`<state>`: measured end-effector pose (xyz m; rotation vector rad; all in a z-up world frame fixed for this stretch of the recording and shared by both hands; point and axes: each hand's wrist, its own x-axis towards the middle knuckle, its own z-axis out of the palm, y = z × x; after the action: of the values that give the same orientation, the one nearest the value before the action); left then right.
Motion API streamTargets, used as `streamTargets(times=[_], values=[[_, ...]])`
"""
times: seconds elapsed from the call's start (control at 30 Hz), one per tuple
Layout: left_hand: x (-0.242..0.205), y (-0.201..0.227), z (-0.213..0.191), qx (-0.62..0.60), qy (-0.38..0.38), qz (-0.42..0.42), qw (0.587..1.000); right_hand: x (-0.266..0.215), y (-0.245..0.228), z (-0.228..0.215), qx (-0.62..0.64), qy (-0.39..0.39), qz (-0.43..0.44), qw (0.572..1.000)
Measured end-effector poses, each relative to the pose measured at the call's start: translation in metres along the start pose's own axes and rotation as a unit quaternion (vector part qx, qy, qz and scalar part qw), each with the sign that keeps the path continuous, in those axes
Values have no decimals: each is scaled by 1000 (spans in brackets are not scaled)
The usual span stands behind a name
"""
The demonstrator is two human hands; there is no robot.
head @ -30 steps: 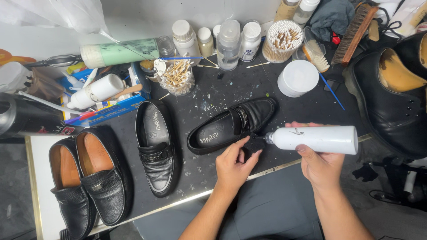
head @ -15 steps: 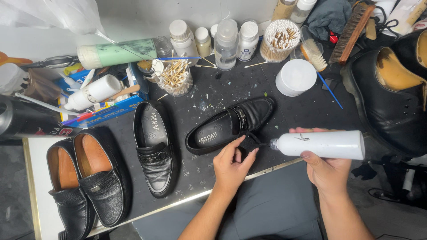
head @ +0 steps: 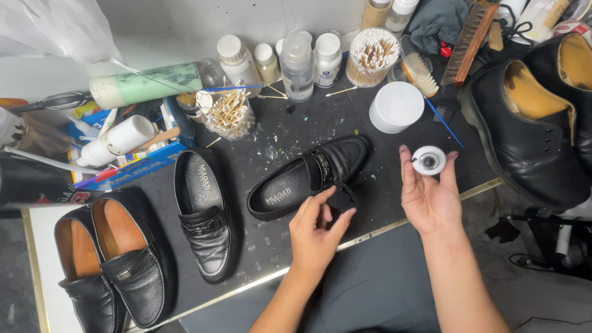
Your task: The person cleans a pair of black leather loafers using a sponge and a liquid cleaner. They repeatedly apply the cleaner to the sponge and wipe the surface of the shoes, focusing on the toe and side areas. The person handles the shoes one at a time, rotating them to access different sections.
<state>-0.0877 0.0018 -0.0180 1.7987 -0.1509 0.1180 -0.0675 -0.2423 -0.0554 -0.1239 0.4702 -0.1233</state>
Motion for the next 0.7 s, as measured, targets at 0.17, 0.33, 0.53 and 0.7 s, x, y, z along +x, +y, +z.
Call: streamTargets(times=[0.17,0.33,0.53,0.7], values=[[11,18,5,23,-8,24,999,26,-21,-4,217,-77,134,964],[18,28,14,9,-23,27,999,30,-25,-3,192,-95,142,966],[29,38,15,10,-28,12,999,3,-10,2,68,-154,148,975],[32,45,17,2,-35,4,999,-36,30,-9,-192,-231,56,952]])
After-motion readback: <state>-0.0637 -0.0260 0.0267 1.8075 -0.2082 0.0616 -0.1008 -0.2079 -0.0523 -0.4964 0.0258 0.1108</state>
